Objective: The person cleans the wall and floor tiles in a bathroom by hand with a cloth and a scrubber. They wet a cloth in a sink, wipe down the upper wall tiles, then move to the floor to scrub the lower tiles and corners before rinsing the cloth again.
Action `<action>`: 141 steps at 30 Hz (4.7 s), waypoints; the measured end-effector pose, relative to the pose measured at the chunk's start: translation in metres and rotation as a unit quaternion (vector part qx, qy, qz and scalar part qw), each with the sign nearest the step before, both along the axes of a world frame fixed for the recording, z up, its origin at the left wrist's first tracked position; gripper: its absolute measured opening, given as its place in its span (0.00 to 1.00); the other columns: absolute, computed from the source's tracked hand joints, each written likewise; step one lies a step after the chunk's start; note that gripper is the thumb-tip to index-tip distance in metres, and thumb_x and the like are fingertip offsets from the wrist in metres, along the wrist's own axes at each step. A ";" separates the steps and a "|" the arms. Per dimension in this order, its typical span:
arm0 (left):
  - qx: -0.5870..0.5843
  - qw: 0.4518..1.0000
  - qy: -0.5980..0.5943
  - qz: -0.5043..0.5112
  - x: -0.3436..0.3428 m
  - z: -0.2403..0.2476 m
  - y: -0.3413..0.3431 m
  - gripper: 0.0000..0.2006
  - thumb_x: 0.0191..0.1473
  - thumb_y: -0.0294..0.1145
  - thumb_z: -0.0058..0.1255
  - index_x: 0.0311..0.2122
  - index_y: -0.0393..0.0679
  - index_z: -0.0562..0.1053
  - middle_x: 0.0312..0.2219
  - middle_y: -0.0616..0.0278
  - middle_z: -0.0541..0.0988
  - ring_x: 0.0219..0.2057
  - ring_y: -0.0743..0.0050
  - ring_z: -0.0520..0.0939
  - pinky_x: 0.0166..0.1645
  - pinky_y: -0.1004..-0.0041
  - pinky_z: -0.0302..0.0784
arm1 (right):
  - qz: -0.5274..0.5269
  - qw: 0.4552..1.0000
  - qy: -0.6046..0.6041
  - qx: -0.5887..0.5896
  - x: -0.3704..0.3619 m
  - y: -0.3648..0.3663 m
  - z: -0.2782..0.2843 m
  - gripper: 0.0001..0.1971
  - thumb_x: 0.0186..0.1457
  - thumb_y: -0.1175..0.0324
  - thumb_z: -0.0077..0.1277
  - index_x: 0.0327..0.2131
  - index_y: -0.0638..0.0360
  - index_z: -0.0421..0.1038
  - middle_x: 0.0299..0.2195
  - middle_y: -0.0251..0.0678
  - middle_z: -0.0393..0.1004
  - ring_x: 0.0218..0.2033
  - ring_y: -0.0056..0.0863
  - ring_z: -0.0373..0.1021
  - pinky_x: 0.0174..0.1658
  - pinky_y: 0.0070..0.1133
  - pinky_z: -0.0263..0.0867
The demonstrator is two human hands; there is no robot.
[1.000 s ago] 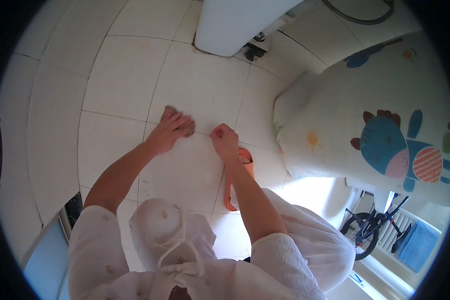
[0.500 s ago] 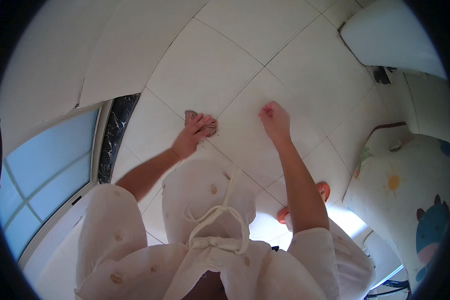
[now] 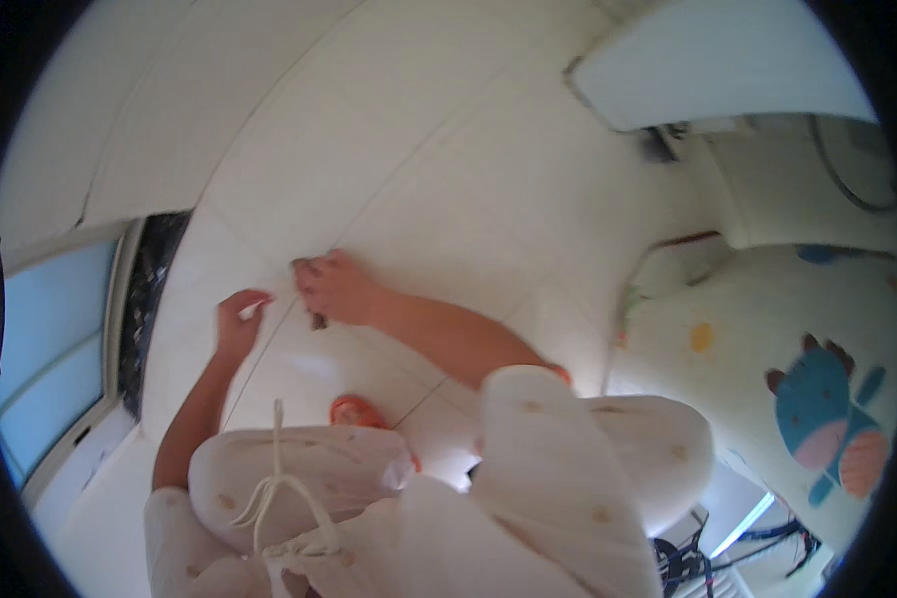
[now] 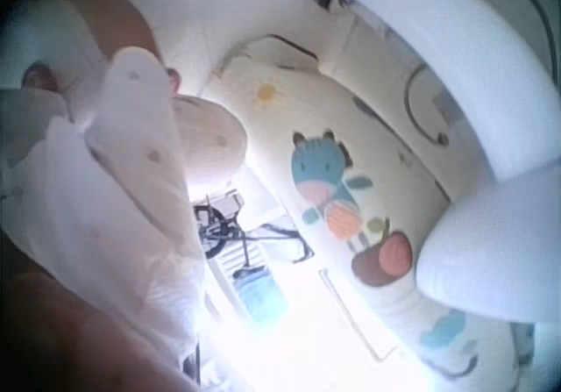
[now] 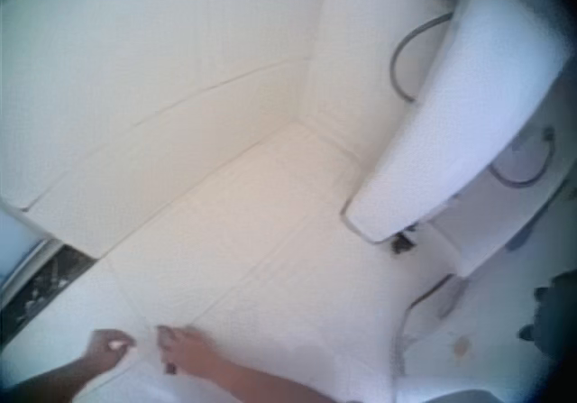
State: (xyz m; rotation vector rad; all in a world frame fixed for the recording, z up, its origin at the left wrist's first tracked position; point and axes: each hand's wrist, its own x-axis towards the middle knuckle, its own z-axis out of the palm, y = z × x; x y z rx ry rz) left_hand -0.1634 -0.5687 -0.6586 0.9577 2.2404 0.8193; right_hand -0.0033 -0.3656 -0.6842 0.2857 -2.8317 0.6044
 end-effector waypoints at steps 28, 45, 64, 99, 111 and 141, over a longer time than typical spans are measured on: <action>-0.097 0.964 -0.156 -0.192 0.076 0.028 0.181 0.08 0.48 0.18 0.46 0.31 0.36 0.76 0.27 0.56 0.81 0.30 0.69 0.81 0.37 0.74 0.74 | -0.798 0.562 -0.142 0.164 0.327 0.401 -0.027 0.17 0.53 0.60 0.48 0.38 0.64 0.74 0.31 0.45 0.76 0.35 0.40 0.73 0.39 0.33 0.68; -0.123 0.958 -0.150 -0.213 0.080 0.027 0.163 0.08 0.49 0.14 0.44 0.31 0.34 0.76 0.28 0.56 0.80 0.31 0.70 0.81 0.38 0.74 0.75 | -0.726 0.636 -0.259 0.039 0.265 0.414 -0.009 0.21 0.47 0.57 0.54 0.47 0.43 0.69 0.40 0.43 0.73 0.43 0.45 0.69 0.44 0.35 0.67; -0.133 0.958 -0.152 -0.203 0.085 0.022 0.155 0.07 0.48 0.17 0.45 0.31 0.36 0.76 0.27 0.56 0.80 0.30 0.69 0.81 0.36 0.74 0.75 | -0.574 0.316 0.332 -0.678 0.291 0.431 -0.010 0.13 0.61 0.75 0.34 0.49 0.59 0.59 0.36 0.47 0.74 0.26 0.30 0.70 0.32 0.27 0.69; -0.099 0.958 -0.153 -0.223 0.095 0.022 0.187 0.07 0.48 0.18 0.45 0.31 0.37 0.76 0.27 0.57 0.80 0.28 0.68 0.81 0.34 0.74 0.75 | -0.716 0.685 0.054 0.123 0.297 0.333 -0.039 0.08 0.45 0.69 0.56 0.31 0.58 0.75 0.29 0.43 0.75 0.30 0.41 0.71 0.37 0.32 0.67; -0.132 0.959 -0.164 -0.191 0.077 0.020 0.155 0.08 0.49 0.16 0.45 0.31 0.35 0.76 0.27 0.55 0.80 0.30 0.69 0.81 0.36 0.74 0.75 | -0.850 0.517 -0.094 -0.046 0.334 0.437 -0.058 0.25 0.55 0.68 0.43 0.58 0.52 0.57 0.37 0.42 0.75 0.26 0.37 0.73 0.23 0.29 0.67; -0.084 0.956 -0.211 -0.186 0.085 0.015 0.203 0.08 0.50 0.17 0.44 0.32 0.34 0.76 0.28 0.57 0.80 0.31 0.71 0.81 0.39 0.75 0.75 | -0.772 0.556 0.010 -0.307 0.258 0.396 0.003 0.21 0.48 0.74 0.48 0.48 0.54 0.72 0.36 0.43 0.77 0.37 0.28 0.74 0.36 0.23 0.71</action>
